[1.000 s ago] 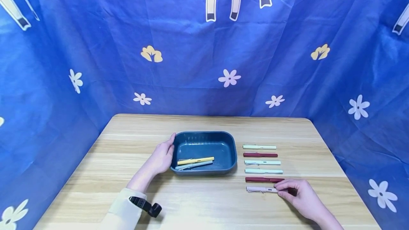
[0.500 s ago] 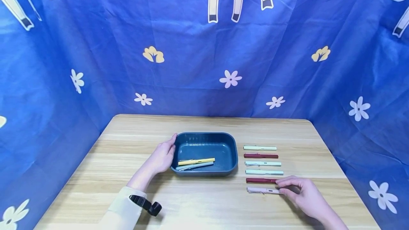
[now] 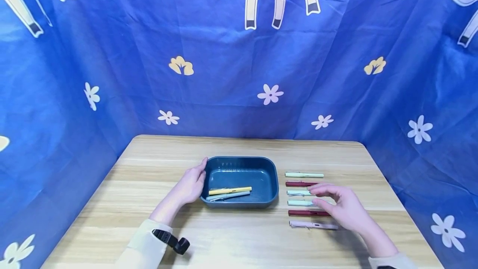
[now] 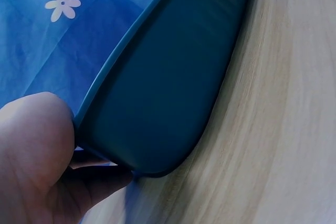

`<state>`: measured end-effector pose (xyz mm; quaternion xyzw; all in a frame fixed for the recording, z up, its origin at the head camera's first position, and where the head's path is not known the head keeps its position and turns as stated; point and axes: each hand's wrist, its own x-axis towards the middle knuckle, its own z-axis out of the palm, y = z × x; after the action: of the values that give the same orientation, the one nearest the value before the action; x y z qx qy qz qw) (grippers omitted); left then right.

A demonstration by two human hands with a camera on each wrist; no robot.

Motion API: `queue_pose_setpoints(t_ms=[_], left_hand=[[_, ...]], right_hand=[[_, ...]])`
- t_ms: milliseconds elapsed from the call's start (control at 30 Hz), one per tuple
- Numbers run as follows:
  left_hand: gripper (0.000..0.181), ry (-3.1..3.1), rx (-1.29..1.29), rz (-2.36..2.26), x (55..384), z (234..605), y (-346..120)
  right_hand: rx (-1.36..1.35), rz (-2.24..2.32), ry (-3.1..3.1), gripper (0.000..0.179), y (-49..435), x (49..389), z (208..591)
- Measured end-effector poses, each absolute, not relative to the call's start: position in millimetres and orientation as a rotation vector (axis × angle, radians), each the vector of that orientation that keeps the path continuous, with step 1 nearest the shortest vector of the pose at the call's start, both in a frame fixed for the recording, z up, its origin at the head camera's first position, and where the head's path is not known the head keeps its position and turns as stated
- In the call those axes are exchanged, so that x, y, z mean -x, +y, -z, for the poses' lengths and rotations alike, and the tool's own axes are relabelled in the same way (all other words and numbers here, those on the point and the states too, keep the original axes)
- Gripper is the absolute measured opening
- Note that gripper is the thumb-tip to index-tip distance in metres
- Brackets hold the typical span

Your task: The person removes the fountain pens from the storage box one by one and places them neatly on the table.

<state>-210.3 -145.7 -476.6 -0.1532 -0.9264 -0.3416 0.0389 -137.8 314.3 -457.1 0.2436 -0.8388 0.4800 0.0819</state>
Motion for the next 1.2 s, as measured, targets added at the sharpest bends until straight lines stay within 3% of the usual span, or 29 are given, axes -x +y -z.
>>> queue_pose_setpoints(t_ms=[567, 1200], left_hand=[[0.052, -2.872, 0.431, 1.033, 209, 476, -146], [0.051, -2.856, 0.444, 1.056, 208, 476, -147]], right_hand=[[-0.847, -1.786, -2.424, 0.021, 223, 184, 414], [-0.889, -1.981, -2.435, 0.027, 170, 233, 461]])
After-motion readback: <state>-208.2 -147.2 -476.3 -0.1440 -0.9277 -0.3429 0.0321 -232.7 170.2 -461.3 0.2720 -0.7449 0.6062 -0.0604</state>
